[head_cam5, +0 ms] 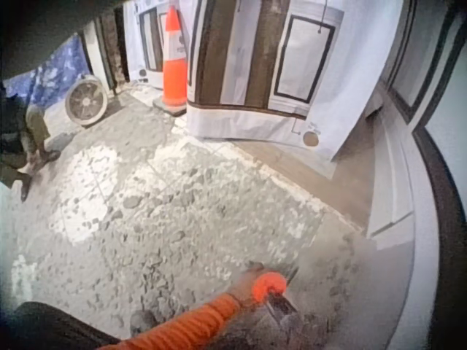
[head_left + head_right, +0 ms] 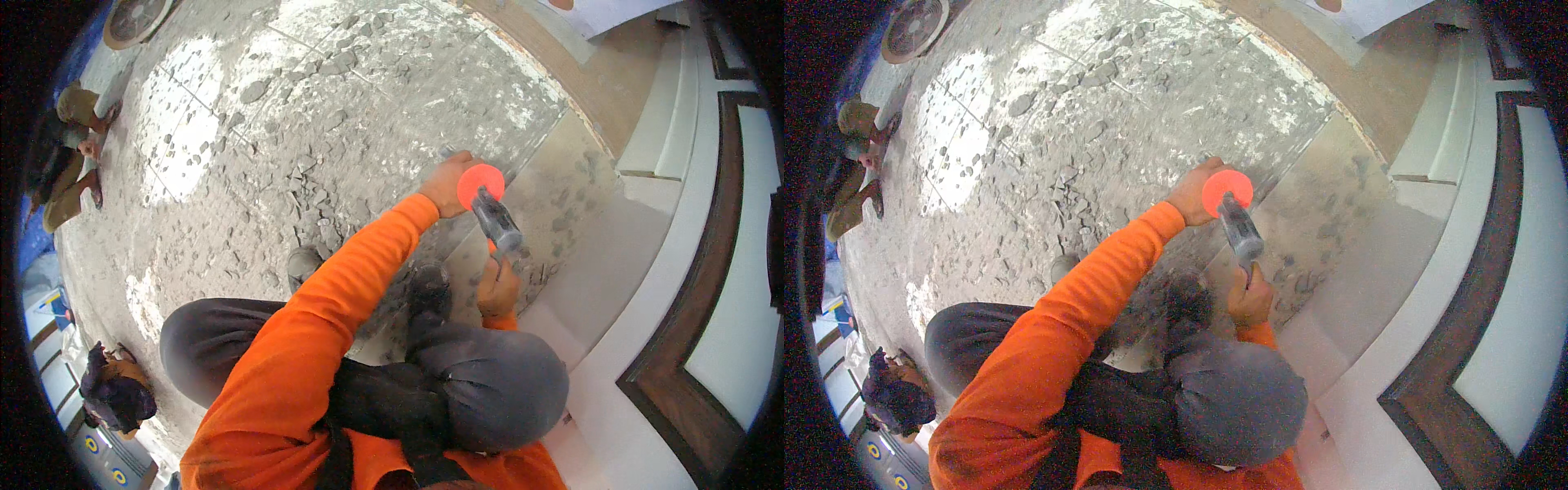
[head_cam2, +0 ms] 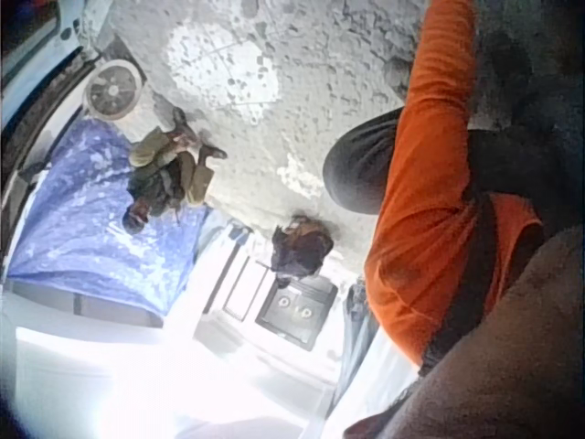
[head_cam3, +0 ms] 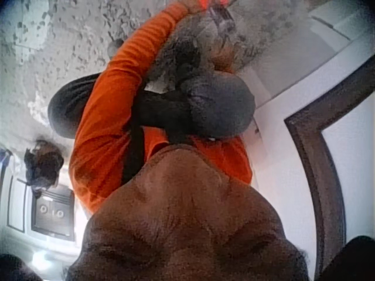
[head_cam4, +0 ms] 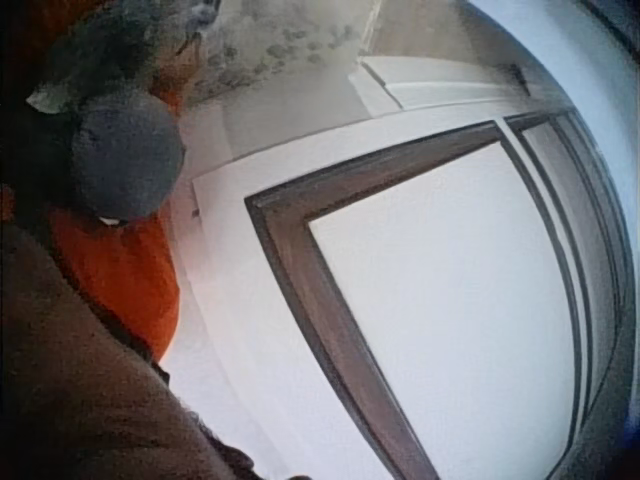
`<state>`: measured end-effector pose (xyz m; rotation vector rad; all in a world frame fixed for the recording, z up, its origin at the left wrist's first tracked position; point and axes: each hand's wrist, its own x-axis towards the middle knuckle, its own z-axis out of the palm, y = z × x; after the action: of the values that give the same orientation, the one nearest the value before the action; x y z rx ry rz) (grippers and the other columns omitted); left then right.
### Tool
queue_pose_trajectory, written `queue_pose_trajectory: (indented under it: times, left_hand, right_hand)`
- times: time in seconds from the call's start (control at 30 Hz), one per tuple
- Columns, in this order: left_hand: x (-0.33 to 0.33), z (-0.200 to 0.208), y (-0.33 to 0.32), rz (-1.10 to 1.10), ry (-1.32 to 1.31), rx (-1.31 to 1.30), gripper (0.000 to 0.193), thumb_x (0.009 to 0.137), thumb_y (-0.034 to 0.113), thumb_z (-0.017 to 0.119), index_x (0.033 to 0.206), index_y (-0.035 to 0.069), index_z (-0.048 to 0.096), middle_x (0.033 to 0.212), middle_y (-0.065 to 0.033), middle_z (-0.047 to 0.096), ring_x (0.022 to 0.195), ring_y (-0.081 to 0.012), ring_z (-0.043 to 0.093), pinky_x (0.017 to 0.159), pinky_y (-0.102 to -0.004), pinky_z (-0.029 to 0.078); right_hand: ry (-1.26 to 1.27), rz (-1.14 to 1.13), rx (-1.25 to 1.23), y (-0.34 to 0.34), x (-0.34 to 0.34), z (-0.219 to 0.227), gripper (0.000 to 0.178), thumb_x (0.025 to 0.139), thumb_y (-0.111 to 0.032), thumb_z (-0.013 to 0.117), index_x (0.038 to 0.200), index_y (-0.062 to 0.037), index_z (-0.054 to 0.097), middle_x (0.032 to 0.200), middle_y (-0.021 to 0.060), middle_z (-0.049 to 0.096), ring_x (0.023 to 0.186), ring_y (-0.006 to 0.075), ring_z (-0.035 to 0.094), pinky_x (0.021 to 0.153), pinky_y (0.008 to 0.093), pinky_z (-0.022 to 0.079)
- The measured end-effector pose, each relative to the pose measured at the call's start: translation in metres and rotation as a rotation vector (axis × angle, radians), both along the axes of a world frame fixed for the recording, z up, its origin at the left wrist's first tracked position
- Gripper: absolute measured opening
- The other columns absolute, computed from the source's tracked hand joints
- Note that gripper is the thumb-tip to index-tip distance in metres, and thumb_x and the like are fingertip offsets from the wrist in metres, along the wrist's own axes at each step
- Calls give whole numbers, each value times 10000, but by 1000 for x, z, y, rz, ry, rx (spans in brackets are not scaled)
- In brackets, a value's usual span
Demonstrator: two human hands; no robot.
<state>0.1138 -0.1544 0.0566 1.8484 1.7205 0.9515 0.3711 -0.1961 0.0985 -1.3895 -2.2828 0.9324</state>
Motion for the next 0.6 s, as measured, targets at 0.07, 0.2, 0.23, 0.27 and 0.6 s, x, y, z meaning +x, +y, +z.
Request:
queue_pose_trajectory:
  times: [0.07,0.2,0.23,0.27,0.6]
  left_hand:
    - [-4,10,1,24,-84,-19,301,790,275,704,1043,119,658,1062,-80,640,1028,-335,569,896,-430,522]
    - [3,1,1,6,6,8,283,800,288,692,1041,142,668,1054,-64,645,1010,-321,570,893,-425,520]
    - [4,0,0,5,2,18,267,803,298,684,1026,151,671,1035,-60,649,984,-315,573,886,-418,517]
    - [5,1,1,3,-1,33,252,806,307,677,1011,161,675,1016,-55,653,958,-310,577,879,-412,514]
    - [1,1,4,3,42,68,266,791,295,699,1025,173,669,1015,-58,649,959,-312,573,873,-411,515]
  right_hand:
    - [51,-119,-303,3,0,7,299,975,-261,578,1046,11,680,880,142,715,864,324,693,764,410,539]
    - [399,-23,-50,4,38,-28,287,986,-286,572,1000,-17,671,811,117,697,748,301,667,672,408,513]
    - [458,-54,40,4,35,-36,304,992,-301,565,977,-13,660,772,109,666,702,271,635,641,391,494]
    - [511,-85,135,5,31,-41,323,998,-316,557,954,-9,649,732,101,636,656,240,603,609,373,474]
    - [346,-22,123,8,30,-30,339,1008,-289,545,937,33,623,669,118,585,575,213,535,553,355,441]
